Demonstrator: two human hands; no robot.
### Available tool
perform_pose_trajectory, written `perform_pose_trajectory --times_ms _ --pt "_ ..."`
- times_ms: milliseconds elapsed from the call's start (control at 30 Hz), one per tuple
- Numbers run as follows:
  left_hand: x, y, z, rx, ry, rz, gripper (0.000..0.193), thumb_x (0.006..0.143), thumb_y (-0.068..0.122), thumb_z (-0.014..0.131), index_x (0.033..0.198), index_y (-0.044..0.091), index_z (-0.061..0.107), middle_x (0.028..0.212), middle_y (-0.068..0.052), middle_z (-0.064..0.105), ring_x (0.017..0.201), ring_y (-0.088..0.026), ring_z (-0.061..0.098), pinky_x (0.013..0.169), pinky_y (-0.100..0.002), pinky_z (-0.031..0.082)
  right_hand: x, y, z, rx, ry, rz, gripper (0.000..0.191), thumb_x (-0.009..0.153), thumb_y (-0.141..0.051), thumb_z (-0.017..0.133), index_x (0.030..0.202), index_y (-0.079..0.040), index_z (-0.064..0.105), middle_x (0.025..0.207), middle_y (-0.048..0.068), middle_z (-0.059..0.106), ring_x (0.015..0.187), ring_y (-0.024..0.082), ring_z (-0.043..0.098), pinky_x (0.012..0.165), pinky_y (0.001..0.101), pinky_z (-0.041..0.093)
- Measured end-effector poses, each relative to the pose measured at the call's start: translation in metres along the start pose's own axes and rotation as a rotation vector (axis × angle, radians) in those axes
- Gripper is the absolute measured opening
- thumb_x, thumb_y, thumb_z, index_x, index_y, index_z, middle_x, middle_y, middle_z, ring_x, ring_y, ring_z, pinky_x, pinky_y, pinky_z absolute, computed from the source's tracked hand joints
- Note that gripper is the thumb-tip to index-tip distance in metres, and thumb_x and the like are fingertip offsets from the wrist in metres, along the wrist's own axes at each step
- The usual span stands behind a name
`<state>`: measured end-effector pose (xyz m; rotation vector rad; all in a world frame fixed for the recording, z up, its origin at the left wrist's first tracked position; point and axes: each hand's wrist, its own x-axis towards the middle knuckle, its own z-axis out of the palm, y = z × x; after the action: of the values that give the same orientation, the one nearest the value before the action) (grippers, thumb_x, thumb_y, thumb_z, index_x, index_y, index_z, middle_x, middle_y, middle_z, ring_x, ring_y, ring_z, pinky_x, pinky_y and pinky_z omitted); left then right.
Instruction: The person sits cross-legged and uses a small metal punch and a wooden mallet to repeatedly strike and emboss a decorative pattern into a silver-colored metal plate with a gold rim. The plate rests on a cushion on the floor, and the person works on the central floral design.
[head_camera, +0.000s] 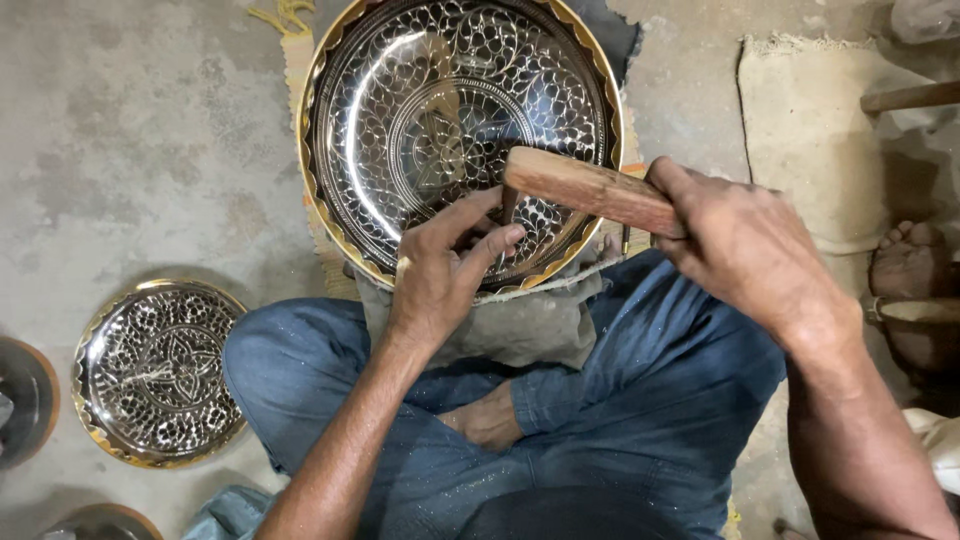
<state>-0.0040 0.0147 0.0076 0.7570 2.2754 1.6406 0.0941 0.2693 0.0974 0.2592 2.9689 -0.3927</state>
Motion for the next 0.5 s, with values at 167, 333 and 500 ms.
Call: perform_pose_trajectory --times_ms 167,333,500 --pt "-0.0009 -0.0012 -0.0002 -0.008 -0.019 -0.020 0.046 0.094 0.039 0.070 0.133 0.014 0.067 0.103 -0.004 0.078 0.087 -0.013 0.077 0.072 -0.031 0.066 0.0041 -0.0028 0.0004 0.246 0.027 -0.036 0.040 0.090 -0.012 0.069 0.126 0.000 0.053 0.100 0.020 0.072 0.090 0.032 0.074 0.081 0.0430 0.060" --pt "-0.0012 -0.0077 0.0011 -0.002 -0.013 -0.009 0.046 0.094 0.038 0.072 0.133 0.013 0.067 0.106 -0.006 0.078 0.089 -0.013 0.077 0.074 -0.031 0.066 0.0020 -0.0028 -0.0007 0.396 0.075 -0.065 0.039 0.086 -0.009 0.071 0.119 -0.002 0.052 0.093 0.018 0.072 0.082 0.031 0.075 0.076 0.0452 0.062" --pt "-0.0018 0.0000 -0.0027 -0.084 -0.030 -0.060 0.044 0.094 0.035 0.071 0.132 0.013 0.068 0.100 -0.005 0.079 0.084 -0.012 0.078 0.076 -0.030 0.066 -0.0017 -0.0089 0.0064 0.159 0.058 -0.065 0.033 0.090 -0.011 0.070 0.119 -0.004 0.056 0.094 0.017 0.075 0.087 0.029 0.075 0.077 0.0440 0.061"
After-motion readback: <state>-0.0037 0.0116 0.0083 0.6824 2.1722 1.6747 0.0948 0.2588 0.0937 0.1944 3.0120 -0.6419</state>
